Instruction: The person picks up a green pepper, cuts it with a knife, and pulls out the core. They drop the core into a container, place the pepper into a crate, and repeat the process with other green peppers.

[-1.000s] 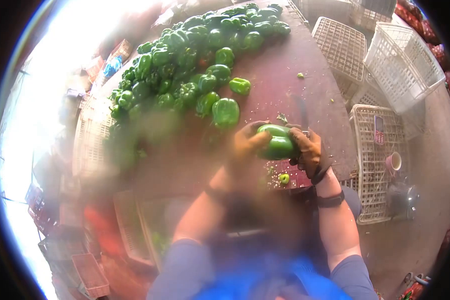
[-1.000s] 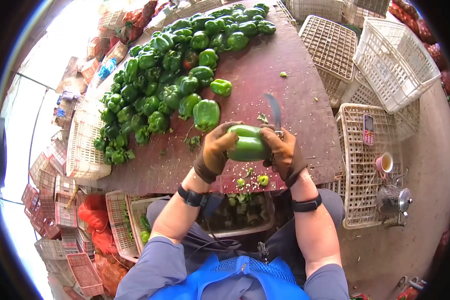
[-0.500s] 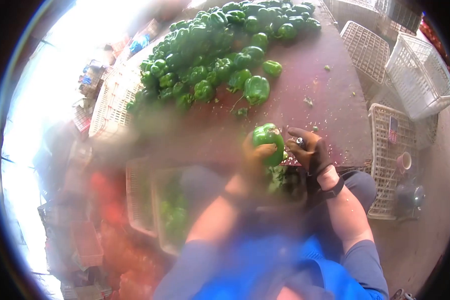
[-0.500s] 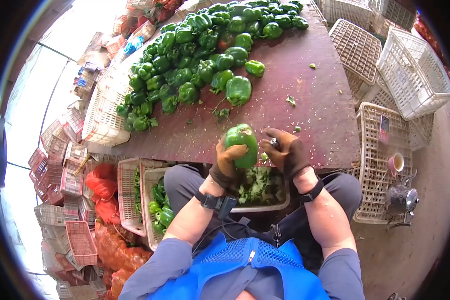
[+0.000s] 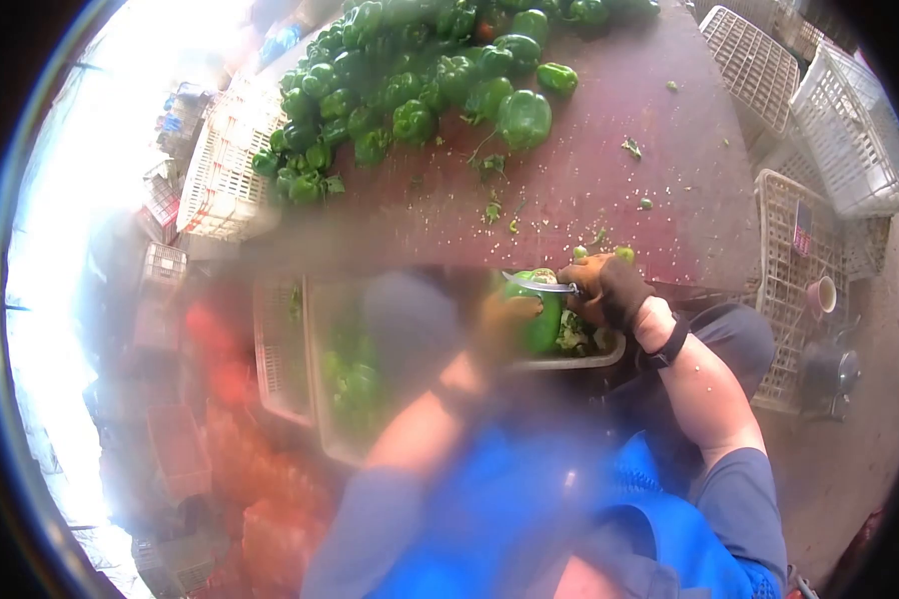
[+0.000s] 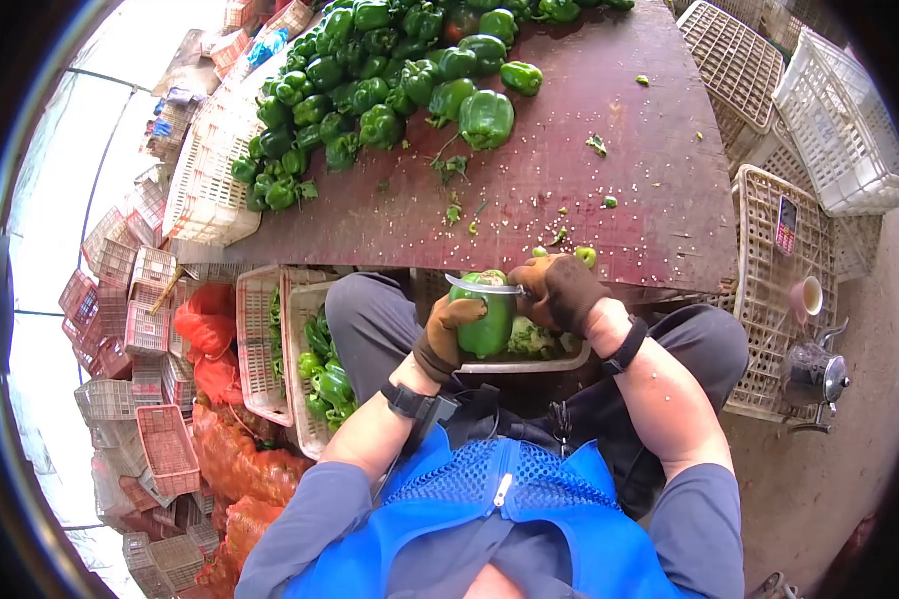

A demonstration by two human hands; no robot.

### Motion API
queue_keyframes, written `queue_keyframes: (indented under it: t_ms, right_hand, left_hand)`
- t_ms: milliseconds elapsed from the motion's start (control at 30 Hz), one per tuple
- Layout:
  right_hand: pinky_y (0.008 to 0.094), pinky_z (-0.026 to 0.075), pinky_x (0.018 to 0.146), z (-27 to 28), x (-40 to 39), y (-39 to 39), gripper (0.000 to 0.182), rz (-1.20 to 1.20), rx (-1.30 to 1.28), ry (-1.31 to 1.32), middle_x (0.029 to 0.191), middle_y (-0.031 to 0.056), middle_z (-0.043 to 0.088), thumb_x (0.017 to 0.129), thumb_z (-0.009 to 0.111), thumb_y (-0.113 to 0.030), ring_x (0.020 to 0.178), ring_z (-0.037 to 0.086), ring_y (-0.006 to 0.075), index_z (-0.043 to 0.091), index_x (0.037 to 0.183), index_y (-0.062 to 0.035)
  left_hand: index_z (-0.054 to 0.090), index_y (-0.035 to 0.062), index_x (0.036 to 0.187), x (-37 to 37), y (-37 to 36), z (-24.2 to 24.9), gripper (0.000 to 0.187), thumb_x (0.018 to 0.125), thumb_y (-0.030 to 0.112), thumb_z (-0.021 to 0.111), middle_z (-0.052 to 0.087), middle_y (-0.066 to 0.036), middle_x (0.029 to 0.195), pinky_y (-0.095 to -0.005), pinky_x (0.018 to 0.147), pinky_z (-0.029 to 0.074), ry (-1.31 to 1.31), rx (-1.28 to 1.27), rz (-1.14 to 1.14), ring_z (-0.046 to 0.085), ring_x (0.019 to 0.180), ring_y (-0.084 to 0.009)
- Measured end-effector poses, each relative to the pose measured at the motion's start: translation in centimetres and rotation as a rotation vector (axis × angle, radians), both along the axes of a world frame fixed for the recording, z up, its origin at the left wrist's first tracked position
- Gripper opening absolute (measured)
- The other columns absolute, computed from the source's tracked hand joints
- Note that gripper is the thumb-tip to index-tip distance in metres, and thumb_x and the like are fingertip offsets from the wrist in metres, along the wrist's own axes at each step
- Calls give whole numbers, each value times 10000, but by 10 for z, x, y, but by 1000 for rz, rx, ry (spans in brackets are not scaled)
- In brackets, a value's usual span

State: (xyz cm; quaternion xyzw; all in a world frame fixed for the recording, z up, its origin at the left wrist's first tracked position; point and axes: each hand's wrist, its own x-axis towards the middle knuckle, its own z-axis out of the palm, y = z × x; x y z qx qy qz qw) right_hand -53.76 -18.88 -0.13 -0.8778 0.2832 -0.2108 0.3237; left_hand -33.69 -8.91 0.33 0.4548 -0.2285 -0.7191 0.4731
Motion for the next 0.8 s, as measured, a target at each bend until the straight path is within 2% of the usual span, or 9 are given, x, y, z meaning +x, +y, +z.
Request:
queue_keyframes:
  t_ms: [33,167,267,367,467,567,600,700,800]
  right_hand:
    - [459,525,721,-2,0,1,125,26,4,8,828,136,669,749,667,-150,819,657,368,669,863,-98]
    - [462,515,699,-12,0,8,117,72,-13,-2,815,131,649,731,672,-134,794,651,365,645,838,-98]
    - [464,509,686,-18,2,13,127,51,-60,-7,816,124,638,713,680,-134,779,648,363,631,825,-102]
    - [467,508,686,-23,6,16,134,17,-92,2,824,119,636,708,686,-144,777,647,364,625,821,-104]
    - [464,516,695,-33,6,15,124,29,-52,31,819,122,648,719,684,-160,788,653,367,629,815,-104]
    - [464,525,716,-43,4,11,115,-29,70,144,824,141,674,726,680,-169,819,660,382,630,799,-94]
    - [465,528,725,-45,3,10,114,-63,121,193,828,150,684,728,679,-171,832,662,389,629,792,-90]
    - [395,536,714,-46,-6,6,107,-19,186,431,778,130,694,758,669,-144,789,692,297,671,841,-77]
    - [311,512,693,-23,-5,10,140,-187,910,114,757,44,671,809,677,-126,747,639,147,704,928,-56]
  left_hand:
    - [566,10,1285,2,3,-8,552,782,231,619,672,-113,1119,-339,850,555,-51,-2,21,667,971,-229]
    - [562,15,1287,13,12,-36,537,789,203,632,664,-128,1160,-363,899,555,39,-9,-25,674,1003,-249]
    - [547,16,1298,9,19,-30,518,811,171,633,661,-144,1171,-387,910,560,178,99,57,679,1002,-267]
    - [529,23,1316,17,32,-57,515,829,160,627,660,-154,1164,-400,899,567,300,213,81,678,994,-279]
    - [515,27,1331,12,36,-37,533,836,187,632,656,-160,1161,-408,889,567,368,182,28,674,1000,-287]
    - [624,57,1168,-3,37,2,347,890,266,636,660,-74,971,-326,661,547,388,103,34,649,809,-196]
    - [611,45,1207,-4,39,11,390,859,216,650,670,-77,1003,-326,696,555,359,95,56,659,839,-189]
    - [541,1,1309,8,34,20,614,757,248,646,666,-139,1126,-390,884,555,52,-46,-46,672,985,-268]
    - [547,-3,1305,8,18,33,593,736,111,672,666,-111,1129,-362,915,535,-200,-198,38,659,1021,-227]
